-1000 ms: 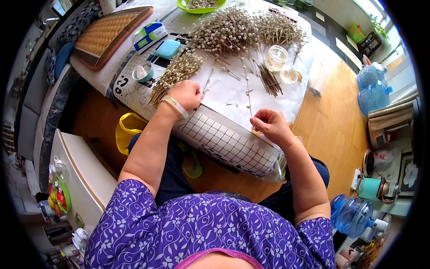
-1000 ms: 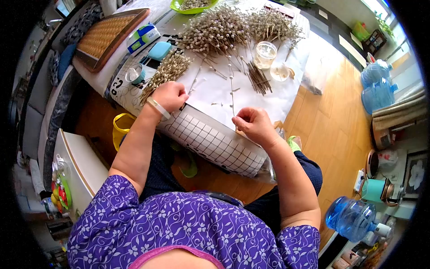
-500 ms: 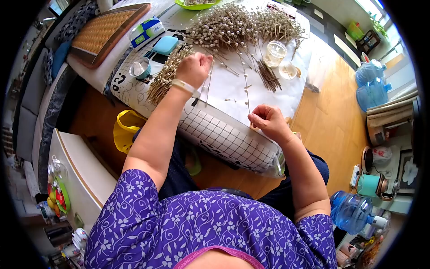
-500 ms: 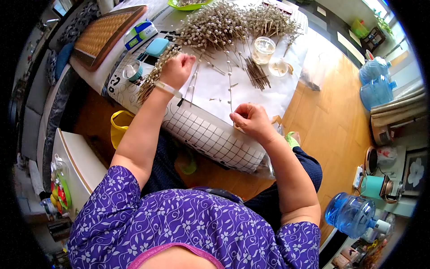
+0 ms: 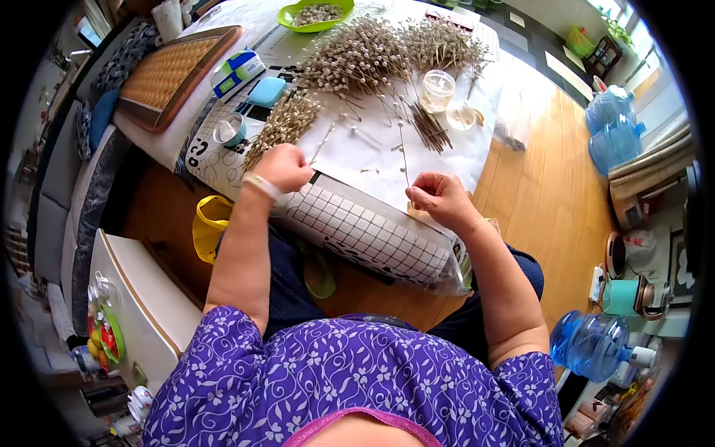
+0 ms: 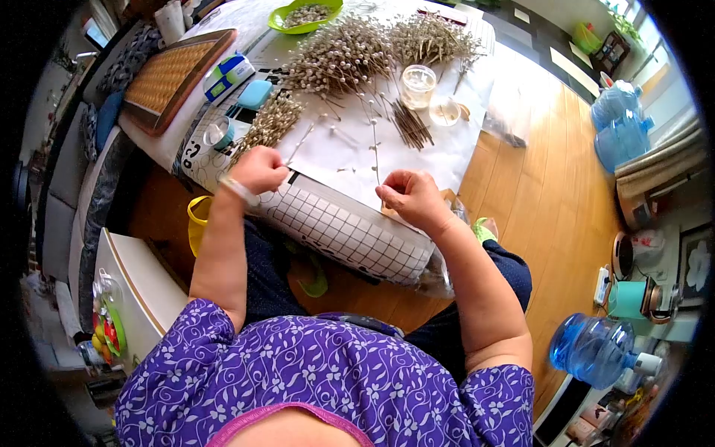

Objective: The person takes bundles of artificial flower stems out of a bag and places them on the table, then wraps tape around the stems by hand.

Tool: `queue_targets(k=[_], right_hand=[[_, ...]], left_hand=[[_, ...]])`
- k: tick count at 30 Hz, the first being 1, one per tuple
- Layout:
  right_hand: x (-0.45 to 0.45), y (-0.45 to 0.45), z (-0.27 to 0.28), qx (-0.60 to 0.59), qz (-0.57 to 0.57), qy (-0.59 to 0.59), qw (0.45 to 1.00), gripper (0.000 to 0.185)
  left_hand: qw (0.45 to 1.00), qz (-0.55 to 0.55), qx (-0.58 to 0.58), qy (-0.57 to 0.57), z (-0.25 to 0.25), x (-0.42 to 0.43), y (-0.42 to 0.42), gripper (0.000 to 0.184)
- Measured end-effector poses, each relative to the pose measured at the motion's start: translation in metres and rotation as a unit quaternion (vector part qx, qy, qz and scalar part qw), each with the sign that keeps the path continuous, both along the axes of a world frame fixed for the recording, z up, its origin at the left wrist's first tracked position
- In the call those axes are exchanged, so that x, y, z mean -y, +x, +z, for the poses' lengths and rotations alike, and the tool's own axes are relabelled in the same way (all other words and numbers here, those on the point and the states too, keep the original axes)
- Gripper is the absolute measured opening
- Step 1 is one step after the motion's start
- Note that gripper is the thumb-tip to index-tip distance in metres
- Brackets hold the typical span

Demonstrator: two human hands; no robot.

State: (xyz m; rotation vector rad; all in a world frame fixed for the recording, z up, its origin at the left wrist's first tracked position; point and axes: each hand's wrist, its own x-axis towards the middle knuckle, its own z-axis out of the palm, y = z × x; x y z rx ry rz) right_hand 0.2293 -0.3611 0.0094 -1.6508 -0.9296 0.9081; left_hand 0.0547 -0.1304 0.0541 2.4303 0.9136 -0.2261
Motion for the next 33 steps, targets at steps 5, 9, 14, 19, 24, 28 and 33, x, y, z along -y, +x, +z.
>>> queue_targets(k=[5, 9, 14, 19, 24, 28, 33], right_hand=[[-0.003, -0.004, -0.002, 0.014, 0.003, -0.006, 1.0, 0.017], [-0.008, -0.006, -0.005, -0.023, -0.011, 0.026, 0.999, 0.018], [-0.008, -0.001, -0.007, -0.03, -0.009, 0.033, 0.999, 0.017], [-0.01, -0.002, -0.007, -0.024, -0.007, 0.034, 0.999, 0.017], [-0.009, -0.003, -0.009, -0.023, -0.055, 0.057, 0.997, 0.018], [-0.009, -0.006, -0.001, 0.196, -0.021, -0.051, 0.979, 0.019], [-0.014, -0.01, -0.004, 0.307, 0.04, -0.064, 0.949, 0.016]], left_hand=[[0.961, 0.042, 0.193, -0.192, -0.016, -0.013, 0.001, 0.018], [0.958, 0.034, 0.285, -0.016, -0.02, -0.01, 0.027, 0.022], [0.976, -0.059, 0.192, -0.082, 0.002, -0.009, -0.006, 0.02], [0.95, 0.036, 0.207, -0.229, 0.011, -0.008, -0.01, 0.015], [0.887, 0.056, 0.256, -0.38, 0.011, -0.018, -0.015, 0.014], [0.929, 0.046, 0.254, -0.264, 0.007, -0.016, -0.018, 0.013], [0.782, 0.151, 0.456, -0.398, 0.002, -0.046, -0.027, 0.014]])
